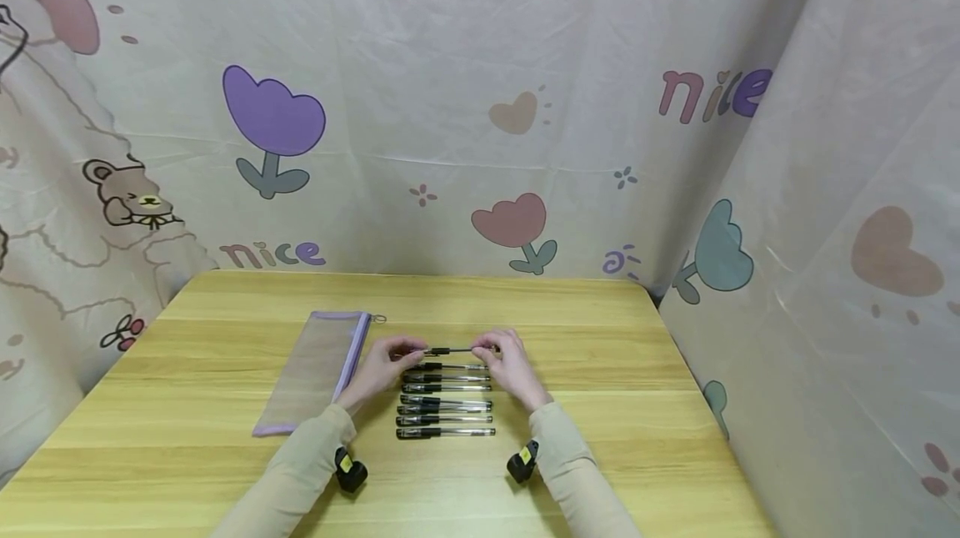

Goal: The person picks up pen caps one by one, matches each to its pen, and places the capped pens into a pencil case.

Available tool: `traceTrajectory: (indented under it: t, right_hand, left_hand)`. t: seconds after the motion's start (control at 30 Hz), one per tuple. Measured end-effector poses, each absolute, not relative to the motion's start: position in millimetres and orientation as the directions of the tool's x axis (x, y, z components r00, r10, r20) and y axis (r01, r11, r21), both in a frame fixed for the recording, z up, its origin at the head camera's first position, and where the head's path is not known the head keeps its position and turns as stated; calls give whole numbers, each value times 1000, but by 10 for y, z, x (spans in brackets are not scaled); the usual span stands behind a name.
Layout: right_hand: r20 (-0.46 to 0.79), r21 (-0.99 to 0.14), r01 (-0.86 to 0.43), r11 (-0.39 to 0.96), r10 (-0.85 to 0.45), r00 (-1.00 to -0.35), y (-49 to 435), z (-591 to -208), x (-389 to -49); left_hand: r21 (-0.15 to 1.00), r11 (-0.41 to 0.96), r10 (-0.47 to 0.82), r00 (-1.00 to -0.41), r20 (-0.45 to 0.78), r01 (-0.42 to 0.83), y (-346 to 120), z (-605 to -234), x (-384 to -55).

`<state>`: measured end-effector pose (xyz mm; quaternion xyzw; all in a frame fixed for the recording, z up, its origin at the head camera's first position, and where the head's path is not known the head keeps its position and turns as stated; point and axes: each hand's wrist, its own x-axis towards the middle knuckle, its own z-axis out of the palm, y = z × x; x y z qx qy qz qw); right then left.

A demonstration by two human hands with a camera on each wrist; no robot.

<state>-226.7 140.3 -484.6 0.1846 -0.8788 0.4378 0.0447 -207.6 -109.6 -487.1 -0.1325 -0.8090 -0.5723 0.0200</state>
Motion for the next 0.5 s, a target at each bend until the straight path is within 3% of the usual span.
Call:
traceTrajectory:
  t: [0.5]
  right_hand:
    - [240,-764,-381,521,-319,-917,1370,-4835,-2262]
  left_hand:
    - [917,292,204,-954,220,273,-1165,-4990,-2141]
